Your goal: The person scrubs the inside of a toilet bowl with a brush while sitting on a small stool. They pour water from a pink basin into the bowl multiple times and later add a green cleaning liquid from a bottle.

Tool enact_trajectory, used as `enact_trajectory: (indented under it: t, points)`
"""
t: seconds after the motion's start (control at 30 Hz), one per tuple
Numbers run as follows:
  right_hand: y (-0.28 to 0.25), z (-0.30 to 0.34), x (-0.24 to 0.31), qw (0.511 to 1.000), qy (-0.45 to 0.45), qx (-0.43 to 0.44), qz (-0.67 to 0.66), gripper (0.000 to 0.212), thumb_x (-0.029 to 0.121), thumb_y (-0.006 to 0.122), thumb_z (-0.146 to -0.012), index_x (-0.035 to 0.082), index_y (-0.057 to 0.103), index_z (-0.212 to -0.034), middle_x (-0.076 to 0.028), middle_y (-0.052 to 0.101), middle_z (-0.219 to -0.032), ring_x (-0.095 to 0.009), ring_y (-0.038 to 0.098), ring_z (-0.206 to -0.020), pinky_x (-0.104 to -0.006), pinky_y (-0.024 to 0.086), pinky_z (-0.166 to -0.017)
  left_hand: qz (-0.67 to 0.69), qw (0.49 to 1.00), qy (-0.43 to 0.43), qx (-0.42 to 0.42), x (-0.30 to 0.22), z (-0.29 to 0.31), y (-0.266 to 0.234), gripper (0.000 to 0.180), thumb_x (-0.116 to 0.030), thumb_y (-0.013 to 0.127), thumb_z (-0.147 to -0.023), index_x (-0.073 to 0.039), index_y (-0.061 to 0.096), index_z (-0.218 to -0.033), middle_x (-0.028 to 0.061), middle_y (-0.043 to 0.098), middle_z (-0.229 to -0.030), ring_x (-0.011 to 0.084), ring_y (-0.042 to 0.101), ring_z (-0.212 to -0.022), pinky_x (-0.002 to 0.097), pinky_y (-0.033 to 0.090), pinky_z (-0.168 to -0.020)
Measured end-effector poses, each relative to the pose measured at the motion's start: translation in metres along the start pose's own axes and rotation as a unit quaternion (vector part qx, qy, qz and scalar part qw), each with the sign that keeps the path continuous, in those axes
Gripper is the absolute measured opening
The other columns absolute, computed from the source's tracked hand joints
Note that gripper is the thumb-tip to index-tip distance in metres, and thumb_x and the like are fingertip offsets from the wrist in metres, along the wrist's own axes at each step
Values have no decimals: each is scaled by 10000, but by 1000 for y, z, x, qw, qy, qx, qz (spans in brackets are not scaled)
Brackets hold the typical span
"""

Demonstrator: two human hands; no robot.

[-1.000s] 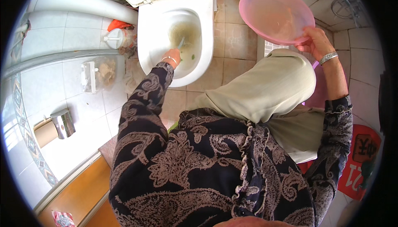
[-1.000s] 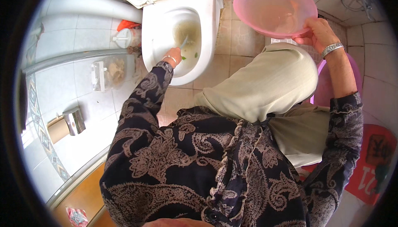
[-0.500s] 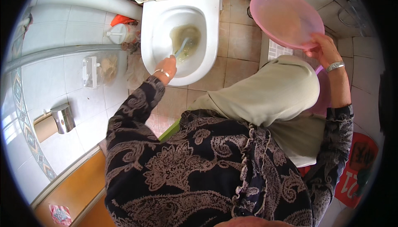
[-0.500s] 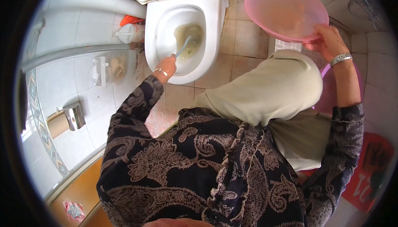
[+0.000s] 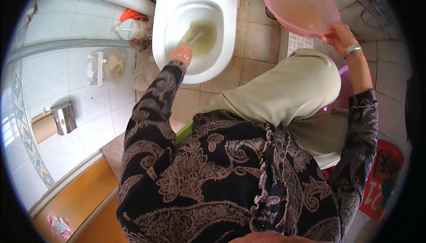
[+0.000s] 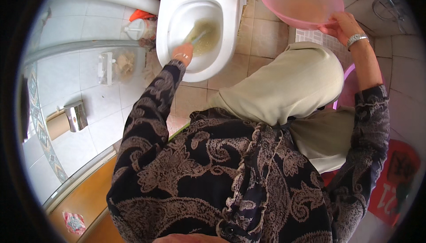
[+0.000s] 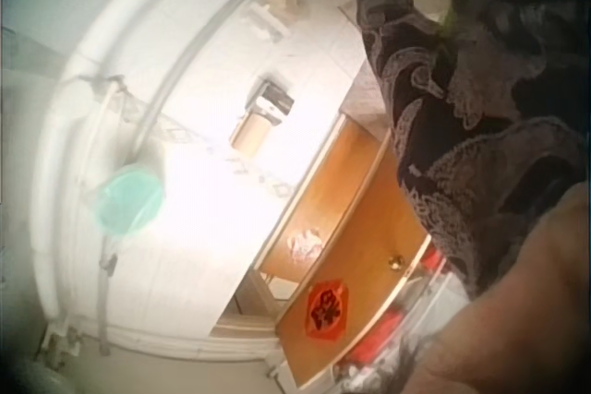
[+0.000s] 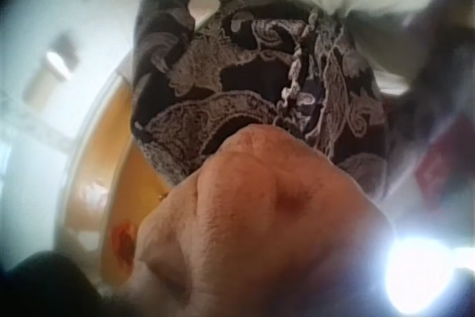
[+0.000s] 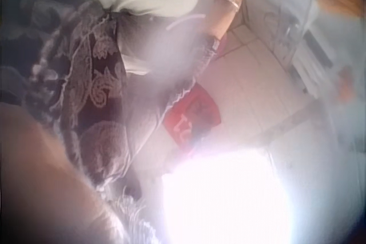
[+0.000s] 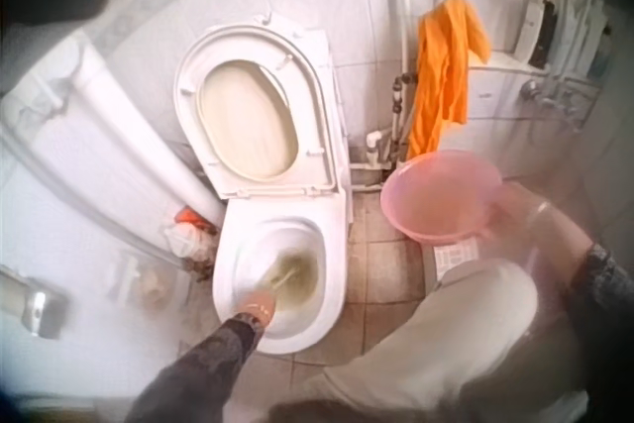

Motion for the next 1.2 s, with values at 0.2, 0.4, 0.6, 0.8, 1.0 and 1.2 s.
enact_trajectory:
  t: [0.2,0.4,0.6,0.8,1.0,1.2]
  points:
    - [28,-19,17,999,-4,36,11,307,63,487,-824,-155,490,-1041,-236,619,-896,-280,669,-738,-309,598,-645,22,998,-45,32,32,-51,-12,213,-121,509,-868,-42,690,-948,180,672,-991,300,662,-934,401,543,-731]
    - [15,10,20,999,-20,27,35,298,86,473,-828,-143,519,-1013,-226,631,-888,-263,666,-725,-295,588,-620,559,761,-206,258,65,3,55,202,-94,509,-805,-44,602,-632,89,581,-561,188,547,-405,327,426,-379]
    - [10,-2,6,998,-4,12,53,254,158,533,-866,-70,552,-976,-180,646,-837,-226,652,-676,-284,570,-582,-119,972,197,47,19,-64,96,180,-143,568,-810,-39,683,-718,164,663,-745,315,658,-719,404,500,-626]
    - [-17,-6,-6,999,-1,-33,19,274,162,537,-868,-75,538,-1006,-172,647,-848,-229,658,-678,-288,577,-586,481,830,-83,271,55,5,28,343,-41,518,-821,-15,568,-1160,84,551,-691,189,549,-506,310,439,-419]
    - [-18,1,-2,1000,-19,-12,13,278,169,544,-864,-66,545,-1013,-158,646,-855,-220,658,-694,-284,575,-595,396,900,-56,173,101,-20,54,185,-156,488,-876,-14,606,-892,66,523,-582,220,495,-452,349,405,-422]
    - [-12,-7,-8,999,-7,-30,29,280,184,531,-871,-59,551,-1007,-154,649,-853,-218,655,-682,-290,571,-587,137,986,-15,88,13,-39,29,231,-179,507,-834,-19,616,-961,270,633,-838,469,596,-874,528,472,-759]
Point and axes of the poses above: each hand's wrist, its own z-axis away from the middle knuckle, its own y-axis out of the palm, x = y × z, the point moved 9 cm from there along -z, towards the middle knuckle
